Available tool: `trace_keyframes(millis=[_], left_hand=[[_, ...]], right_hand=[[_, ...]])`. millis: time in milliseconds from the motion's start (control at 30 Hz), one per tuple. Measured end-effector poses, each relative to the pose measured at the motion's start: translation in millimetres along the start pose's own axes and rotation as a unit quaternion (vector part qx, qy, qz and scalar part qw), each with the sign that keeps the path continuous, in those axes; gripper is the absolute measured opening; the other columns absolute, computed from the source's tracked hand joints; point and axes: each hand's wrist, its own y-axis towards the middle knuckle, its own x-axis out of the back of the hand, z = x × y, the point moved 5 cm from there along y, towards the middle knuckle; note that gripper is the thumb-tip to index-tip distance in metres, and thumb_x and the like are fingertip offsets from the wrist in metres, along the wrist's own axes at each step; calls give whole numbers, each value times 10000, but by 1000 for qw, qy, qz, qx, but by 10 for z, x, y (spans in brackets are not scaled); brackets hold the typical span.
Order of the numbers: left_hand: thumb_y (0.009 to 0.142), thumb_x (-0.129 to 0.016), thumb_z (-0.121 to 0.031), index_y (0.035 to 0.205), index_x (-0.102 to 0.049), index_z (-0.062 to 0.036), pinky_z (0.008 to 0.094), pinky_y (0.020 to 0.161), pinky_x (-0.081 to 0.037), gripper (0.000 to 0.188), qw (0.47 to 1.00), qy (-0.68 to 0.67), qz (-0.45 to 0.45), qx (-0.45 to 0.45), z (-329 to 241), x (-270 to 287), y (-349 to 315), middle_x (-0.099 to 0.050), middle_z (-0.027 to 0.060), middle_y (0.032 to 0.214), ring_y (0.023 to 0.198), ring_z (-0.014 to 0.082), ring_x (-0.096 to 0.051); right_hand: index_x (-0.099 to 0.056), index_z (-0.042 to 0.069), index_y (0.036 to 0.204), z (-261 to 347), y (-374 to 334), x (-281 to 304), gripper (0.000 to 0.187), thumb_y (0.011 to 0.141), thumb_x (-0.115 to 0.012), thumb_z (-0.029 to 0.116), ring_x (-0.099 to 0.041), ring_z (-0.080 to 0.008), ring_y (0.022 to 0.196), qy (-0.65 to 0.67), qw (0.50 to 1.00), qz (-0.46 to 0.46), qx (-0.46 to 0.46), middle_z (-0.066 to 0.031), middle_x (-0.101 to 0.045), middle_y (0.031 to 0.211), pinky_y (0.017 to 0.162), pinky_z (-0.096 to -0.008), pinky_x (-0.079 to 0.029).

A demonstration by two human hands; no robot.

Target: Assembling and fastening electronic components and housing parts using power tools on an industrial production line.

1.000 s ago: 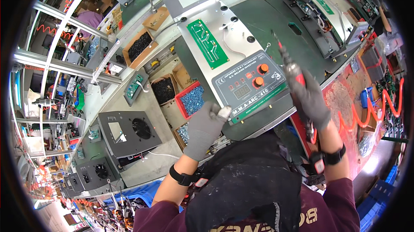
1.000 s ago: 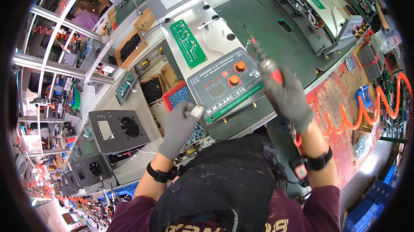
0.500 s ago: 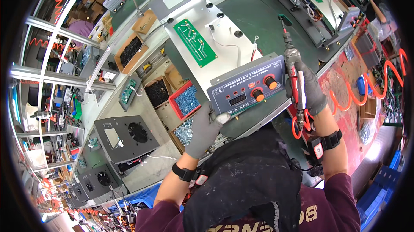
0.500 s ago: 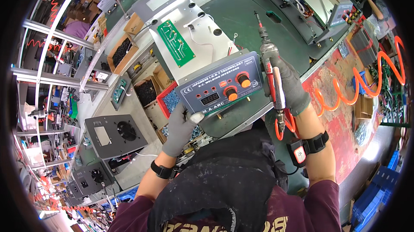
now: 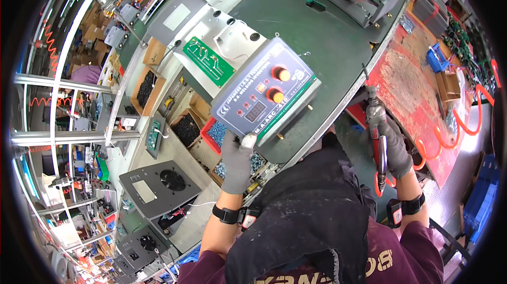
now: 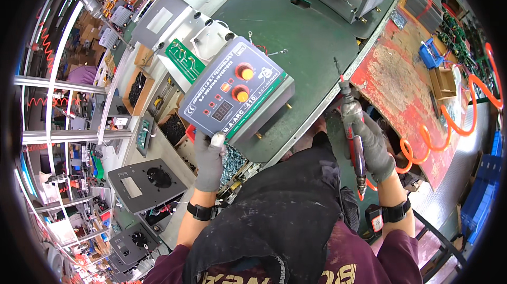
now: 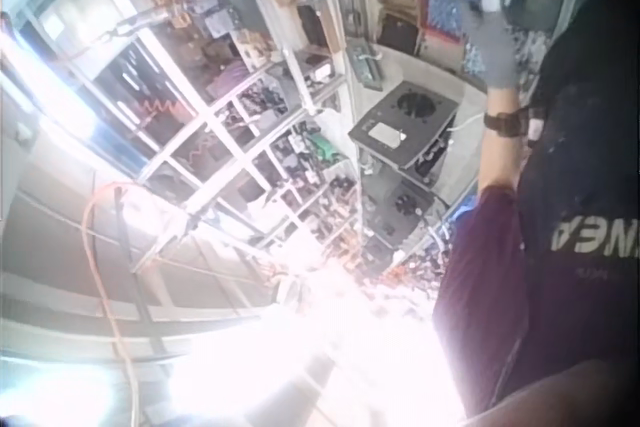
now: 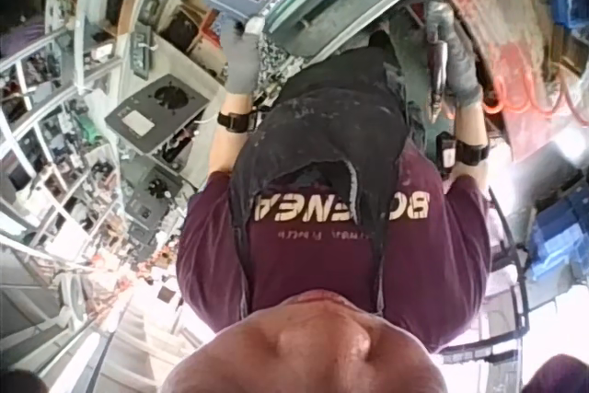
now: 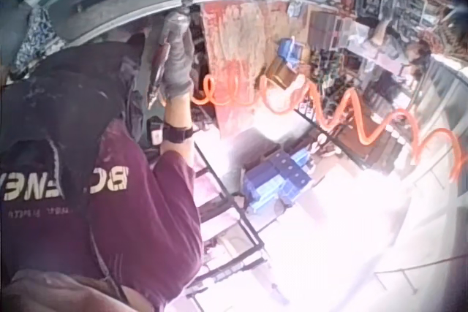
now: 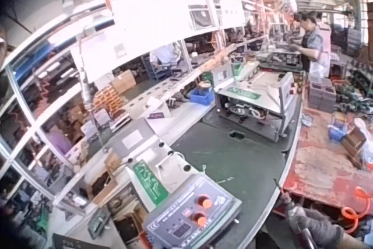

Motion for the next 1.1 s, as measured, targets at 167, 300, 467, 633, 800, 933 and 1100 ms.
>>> trace_keyframes(millis=[167, 300, 467, 633, 800, 933, 1100], left_hand=[[871, -661, -295, 1178, -519, -1, 295, 862, -440, 449, 985, 108, 23, -134, -146, -95, -48, -595, 71, 1066, 960, 136, -545], [872, -658, -309, 1163, -520, 4, 296, 862, -436, 449, 991, 83, 8, -104, -94, -85, -45, -599, 69, 1044, 948, 145, -544], [864, -663, -259, 1107, -550, 0, 285, 819, -435, 373, 985, 129, -47, -104, -7, -84, -69, -595, 51, 986, 895, 132, -531], [853, -669, -209, 1060, -571, -8, 261, 751, -418, 305, 969, 171, -101, -149, -41, -133, -102, -560, 14, 923, 828, 108, -484], [877, -615, -127, 1093, -549, -11, 234, 745, -393, 255, 977, 136, -83, -140, -65, -178, -113, -515, -24, 903, 797, 73, -433], [874, -613, -125, 1083, -556, -13, 233, 744, -391, 244, 973, 151, -92, -149, -82, -176, -117, -517, -26, 890, 791, 69, -434], [864, -642, -213, 1078, -564, -5, 275, 820, -426, 309, 977, 150, -87, -122, -48, -156, -111, -554, 28, 951, 857, 122, -499]], right_hand=[[-495, 43, 1125, -79, -166, -101, 600, 832, -607, 555, -502, -79, 585, 24, 996, 66, -53, -6, -540, 744, 503, -215, -399], [-525, 46, 1058, -164, -147, -162, 587, 829, -599, 582, -481, -60, 641, -8, 996, 82, -29, 6, -524, 749, 559, -215, -382], [-525, 43, 1061, -288, -118, -144, 633, 815, -589, 623, -470, -67, 724, -14, 993, 111, -37, 9, -519, 807, 634, -221, -389], [-490, 30, 1164, -318, 5, -202, 683, 740, -753, 498, -457, -113, 914, -53, 988, 143, 5, -24, -512, 989, 808, -285, -405], [-506, 20, 1136, -327, 164, -257, 635, 696, -821, 352, -524, -151, 906, -141, 982, 125, 23, -66, -572, 957, 811, -320, -442], [-516, 22, 1124, -245, 259, -301, 598, 709, -793, 353, -551, -177, 876, -208, 972, 107, 21, -90, -584, 907, 802, -328, -453], [-514, 24, 1127, -85, 276, -277, 581, 720, -780, 343, -544, -207, 883, -298, 949, 107, -2, -112, -585, 936, 788, -343, -447]])
